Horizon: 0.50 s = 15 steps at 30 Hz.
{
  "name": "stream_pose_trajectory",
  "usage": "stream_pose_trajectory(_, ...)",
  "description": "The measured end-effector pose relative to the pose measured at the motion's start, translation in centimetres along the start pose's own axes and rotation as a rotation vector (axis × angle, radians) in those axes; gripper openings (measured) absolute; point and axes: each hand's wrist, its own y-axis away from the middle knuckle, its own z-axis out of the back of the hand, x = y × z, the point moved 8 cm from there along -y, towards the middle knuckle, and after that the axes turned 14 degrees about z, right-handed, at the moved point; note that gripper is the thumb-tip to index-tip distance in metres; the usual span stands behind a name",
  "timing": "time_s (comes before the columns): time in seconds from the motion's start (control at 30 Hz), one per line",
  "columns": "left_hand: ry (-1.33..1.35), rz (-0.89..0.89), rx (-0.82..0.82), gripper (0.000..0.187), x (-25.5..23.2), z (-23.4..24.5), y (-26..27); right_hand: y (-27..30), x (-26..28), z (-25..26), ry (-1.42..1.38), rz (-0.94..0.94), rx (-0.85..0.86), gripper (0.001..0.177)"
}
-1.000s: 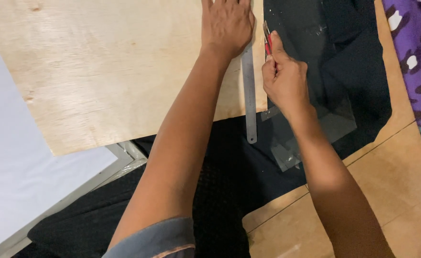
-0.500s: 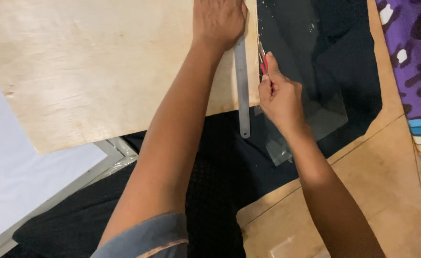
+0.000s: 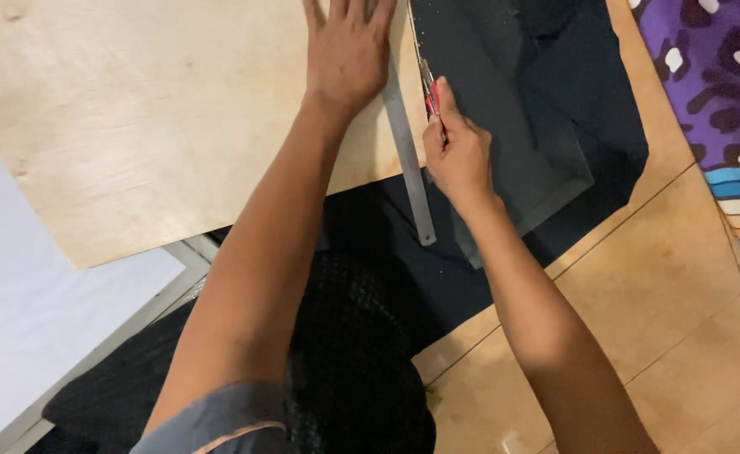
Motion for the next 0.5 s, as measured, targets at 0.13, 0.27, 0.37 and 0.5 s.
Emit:
stream_pose_trajectory(0.13,0.044,0.081,0.325,0.058,-0.5,1.7,2.8,-0.8,0.4,0.6,-0.11,0.005,-0.006,0.046)
stream_pose_trajectory(0.27,-0.024,0.076,0.424,0.06,-0.3,0.6,3.2,-0.8,0.7,1.1,-0.13,0.059,-0.074,0.045)
stream_pose_trajectory(0.37,-0.02,0.088,0.438,0.063,-0.5,0.6,3.3,-1.1,1.0,0.9,-0.097,0.114,-0.069,0.046)
stream_pose_trajectory(0.5,-0.087,0.12,0.513,0.064,-0.4,-0.3,3.3,-2.2,0.8,0.3,-0.19,0.027,-0.013,0.047)
